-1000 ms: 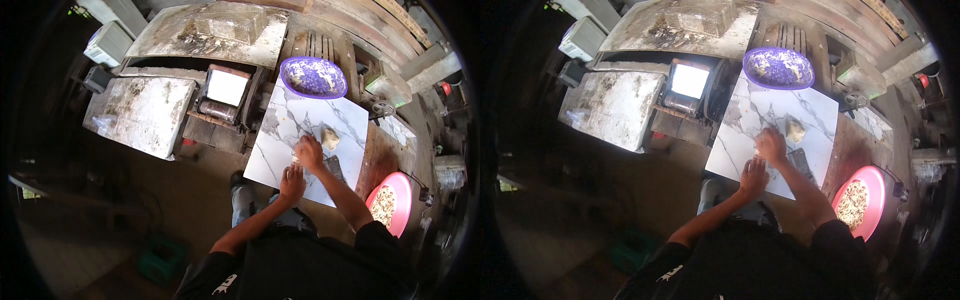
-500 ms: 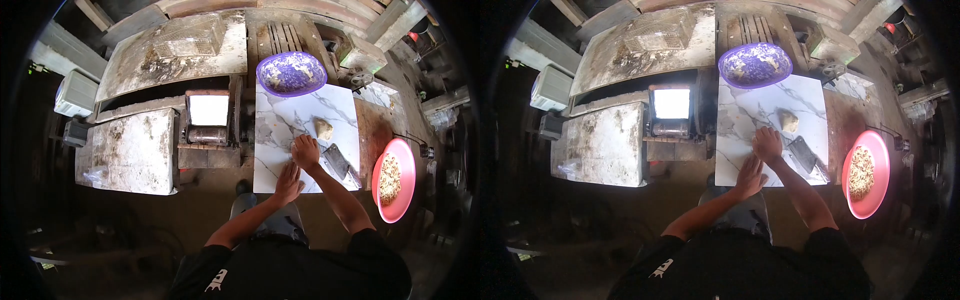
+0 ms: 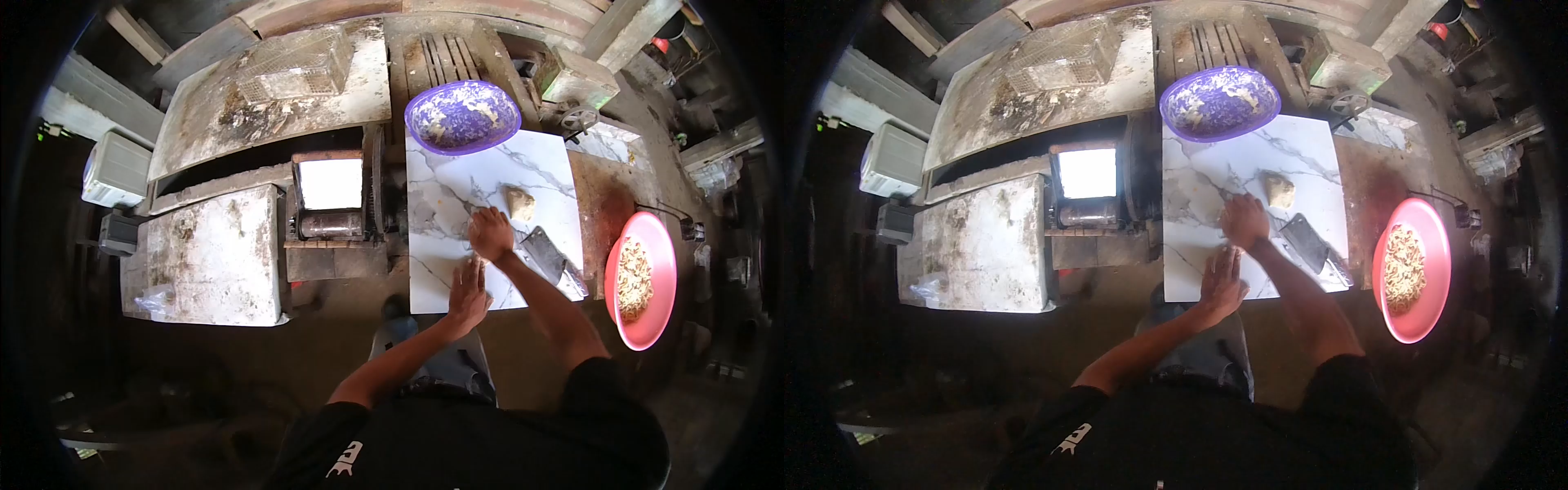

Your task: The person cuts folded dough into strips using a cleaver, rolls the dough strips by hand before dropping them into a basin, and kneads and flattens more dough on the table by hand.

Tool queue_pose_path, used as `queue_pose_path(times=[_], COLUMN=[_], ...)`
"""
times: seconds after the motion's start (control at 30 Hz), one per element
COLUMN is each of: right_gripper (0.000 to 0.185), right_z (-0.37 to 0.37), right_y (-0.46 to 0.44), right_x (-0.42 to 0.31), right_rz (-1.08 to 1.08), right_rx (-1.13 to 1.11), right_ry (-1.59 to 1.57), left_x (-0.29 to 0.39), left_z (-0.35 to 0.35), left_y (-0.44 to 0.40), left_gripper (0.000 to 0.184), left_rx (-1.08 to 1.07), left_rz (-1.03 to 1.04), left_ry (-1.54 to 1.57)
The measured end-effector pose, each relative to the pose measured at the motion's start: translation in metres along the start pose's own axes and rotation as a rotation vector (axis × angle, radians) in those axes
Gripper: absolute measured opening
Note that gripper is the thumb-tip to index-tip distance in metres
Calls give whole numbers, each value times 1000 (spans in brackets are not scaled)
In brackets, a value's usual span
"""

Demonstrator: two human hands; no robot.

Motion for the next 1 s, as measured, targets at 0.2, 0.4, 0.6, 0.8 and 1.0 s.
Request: queue_pose_path(times=[0.2,0.4,0.6,0.8,1.0], right_gripper=[51,48,37,31,51], right_z=[21,19,-24,-21,49], right_y=[-46,-69,-1,5,-93], right_x=[25,42,-5,-11,18], right_rz=[157,217,-28,-165,-91], right_rx=[-169,12,140,249,-199], right_ry=[-113,-178,-110,-15,-225], left_x=[-2,-5,4,10,12], left_z=[-5,-6,0,3,-13], left_y=[-4,-5,-3,-5,-1], left_gripper=[87,84,84,84,76], left_rx=[-133,-92,-98,12,233], left_rz=[-22,-77,-218,-353,-335], left_ry=[2,95,57,75,181])
Point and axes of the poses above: each hand's wrist, its own y-axis away from the middle knuckle, its own z-axis out of the palm, x = y × z, the point moved 10 cm from there along -y, towards the middle knuckle, and after that the axes turned 8 degrees about y, right-handed, at the moved point
